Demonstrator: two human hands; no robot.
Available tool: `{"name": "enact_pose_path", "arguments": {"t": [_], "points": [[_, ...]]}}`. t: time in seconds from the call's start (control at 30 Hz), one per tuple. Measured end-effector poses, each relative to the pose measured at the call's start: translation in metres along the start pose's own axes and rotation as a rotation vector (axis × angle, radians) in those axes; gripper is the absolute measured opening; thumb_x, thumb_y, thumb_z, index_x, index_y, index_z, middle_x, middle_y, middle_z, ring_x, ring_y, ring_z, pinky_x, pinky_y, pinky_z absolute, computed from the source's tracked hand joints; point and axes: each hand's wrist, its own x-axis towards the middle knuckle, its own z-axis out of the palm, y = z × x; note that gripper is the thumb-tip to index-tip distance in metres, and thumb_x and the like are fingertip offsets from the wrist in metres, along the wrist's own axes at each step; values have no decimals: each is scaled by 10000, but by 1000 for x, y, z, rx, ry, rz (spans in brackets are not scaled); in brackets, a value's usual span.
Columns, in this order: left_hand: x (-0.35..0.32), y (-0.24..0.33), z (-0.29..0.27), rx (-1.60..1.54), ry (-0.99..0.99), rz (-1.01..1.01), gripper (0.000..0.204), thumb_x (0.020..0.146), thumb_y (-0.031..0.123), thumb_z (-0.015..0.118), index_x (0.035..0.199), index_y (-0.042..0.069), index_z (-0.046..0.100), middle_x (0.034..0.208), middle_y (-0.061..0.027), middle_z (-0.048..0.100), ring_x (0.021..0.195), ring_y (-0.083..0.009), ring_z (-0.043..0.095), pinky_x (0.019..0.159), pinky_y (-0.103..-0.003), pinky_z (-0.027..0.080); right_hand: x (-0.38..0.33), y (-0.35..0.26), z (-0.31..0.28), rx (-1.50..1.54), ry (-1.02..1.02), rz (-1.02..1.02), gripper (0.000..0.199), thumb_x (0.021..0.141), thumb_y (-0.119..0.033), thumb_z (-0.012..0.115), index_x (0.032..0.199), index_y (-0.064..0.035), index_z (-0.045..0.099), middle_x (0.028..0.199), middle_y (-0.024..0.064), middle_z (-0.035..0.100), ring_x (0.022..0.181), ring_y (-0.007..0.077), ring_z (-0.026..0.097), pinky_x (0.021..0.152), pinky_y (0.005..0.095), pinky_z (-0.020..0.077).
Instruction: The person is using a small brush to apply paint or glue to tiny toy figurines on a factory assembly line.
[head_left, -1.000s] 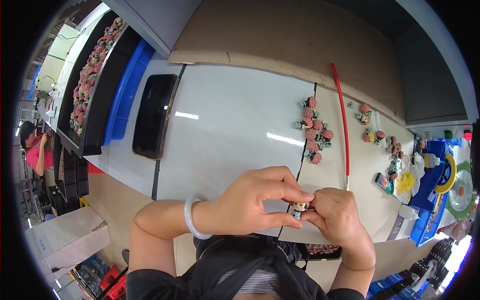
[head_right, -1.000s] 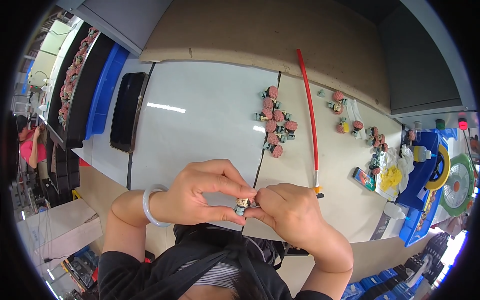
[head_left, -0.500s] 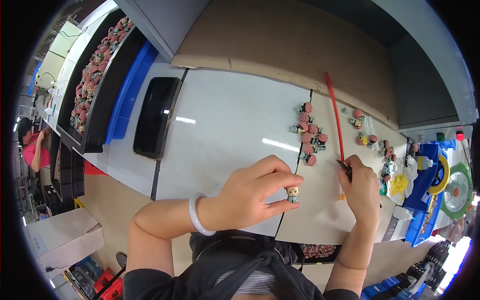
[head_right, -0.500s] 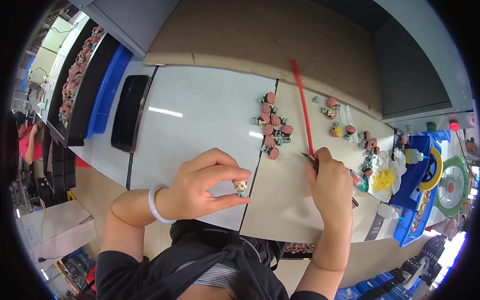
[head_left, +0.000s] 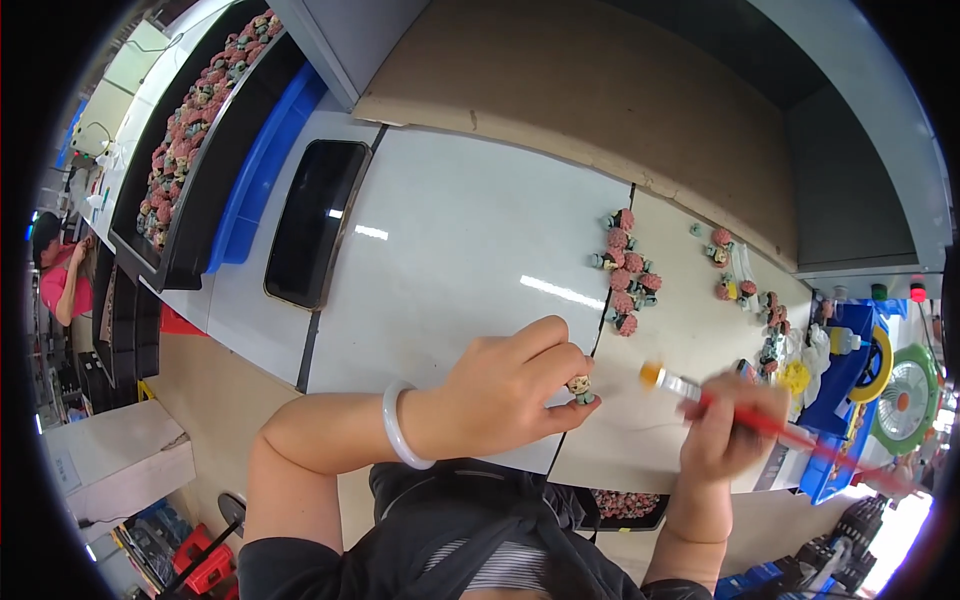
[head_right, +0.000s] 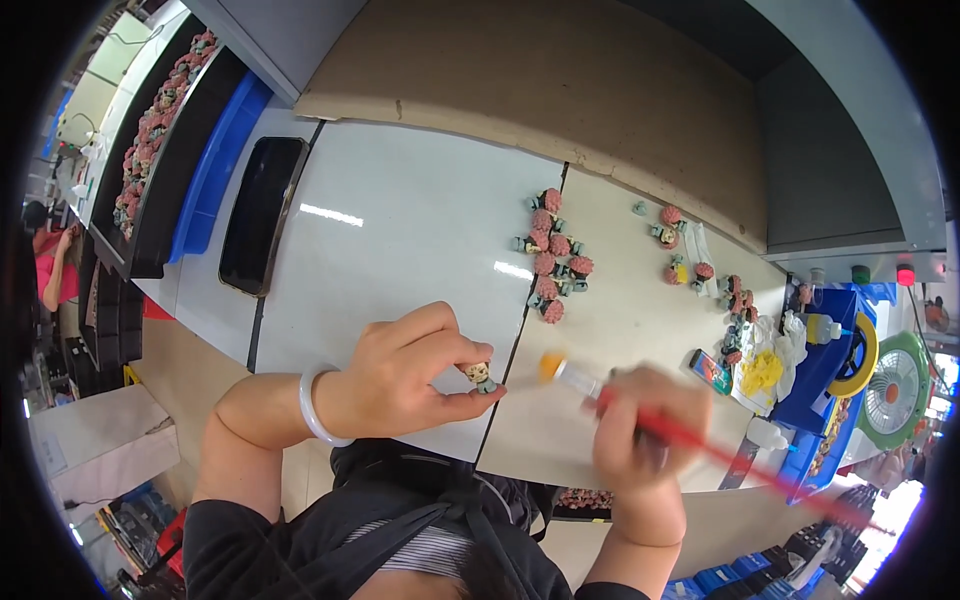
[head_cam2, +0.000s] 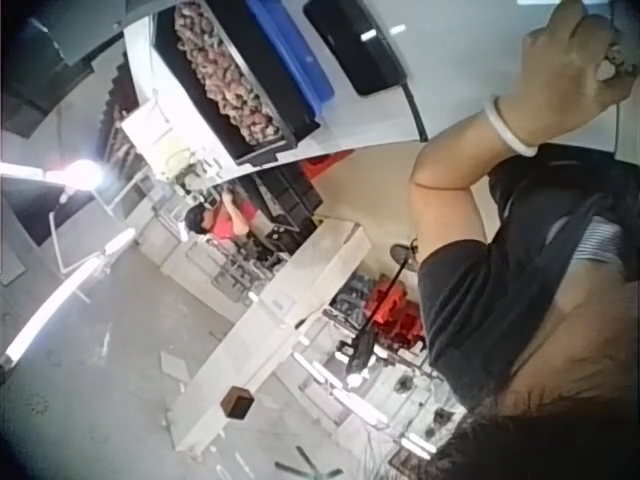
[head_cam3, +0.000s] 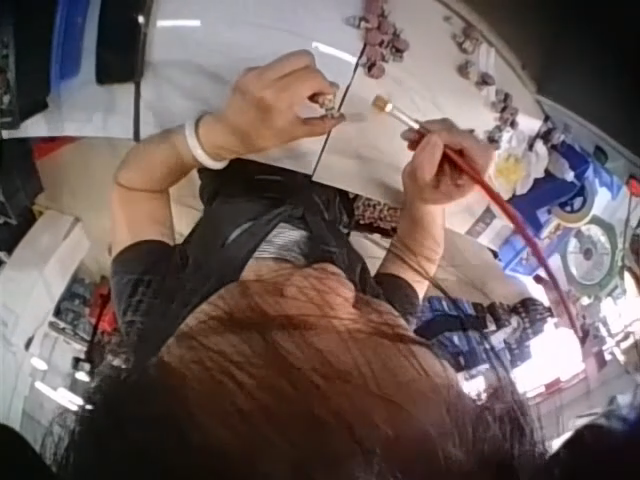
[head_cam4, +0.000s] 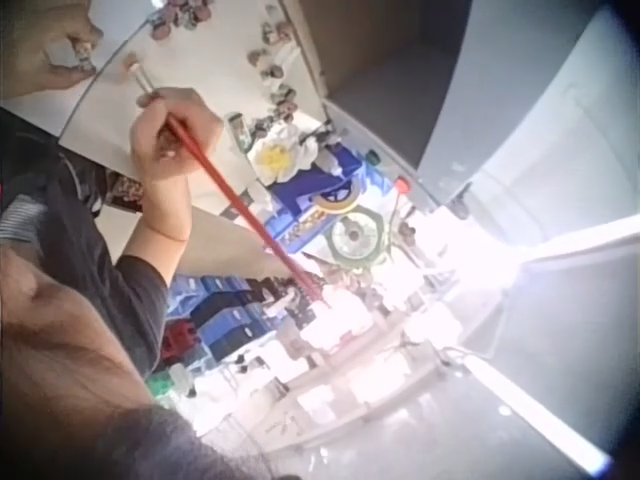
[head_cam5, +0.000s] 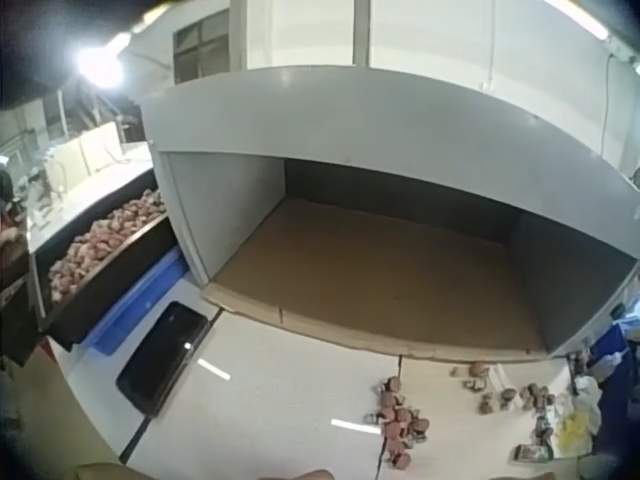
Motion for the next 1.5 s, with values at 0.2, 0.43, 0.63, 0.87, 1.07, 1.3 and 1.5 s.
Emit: {"name": "enact_pose_path", "arguments": {"t": [0.2, 0.43, 0.63, 0.87, 1.07, 1.3, 1.5], "points": [[2, 1, 4, -33, -3, 30, 296, 537, 77, 776, 765, 43, 590, 644, -27, 479, 489, -120, 512, 411, -218, 408, 7, 2, 9, -308, -38, -14, 105, 790, 69, 454, 831, -17, 411, 617, 102, 540, 511, 151, 533, 440, 254, 408], [3, 2, 2, -111, 38, 51, 316, 538, 71, 776, 803, 38, 607, 652, -33, 497, 509, -133, 516, 423, -223, 410, 11, 7, 4, -457, -201, -225, 99, 815, 49, 456, 852, -24, 399, 709, 112, 542, 496, 141, 492, 459, 231, 409], [4, 5, 1, -101, 6, 15, 337, 531, 57, 768, 833, 38, 619, 676, -42, 507, 539, -142, 524, 445, -225, 419, 7, -10, 0, -209, -329, -312, 94, 817, -68, 485, 837, -24, 404, 526, 85, 495, 460, 155, 489, 416, 231, 380], [4, 8, -2, -74, 17, 20, 350, 548, 43, 748, 876, 28, 627, 726, -42, 521, 592, -154, 534, 481, -232, 442, 30, 8, -26, -855, -314, 231, 74, 803, -20, 514, 844, -2, 456, 622, 153, 544, 520, 294, 538, 492, 333, 415], [6, 10, -5, -212, -5, -25, 366, 589, 62, 763, 923, 22, 618, 786, -59, 557, 678, -178, 561, 573, -254, 476, 27, 2, -12, -1052, -214, 197, 138, 796, -115, 563, 791, -1, 486, 644, 166, 533, 555, 338, 521, 493, 364, 393], [4, 4, -5, -334, -80, -19, 409, 599, 84, 775, 961, 11, 599, 894, -111, 601, 746, -208, 598, 618, -266, 495, 9, -4, 10, -604, -540, -173, 266, 735, -280, 645, 687, -48, 523, 569, 64, 498, 494, 232, 500, 449, 321, 379], [5, 6, -7, -340, -92, -16, 372, 611, 75, 765, 943, 8, 611, 883, -106, 599, 732, -205, 599, 615, -266, 499, 8, -4, 13, -658, -574, -178, 302, 741, -317, 634, 666, -49, 517, 544, 58, 470, 471, 232, 468, 435, 328, 357]]}}
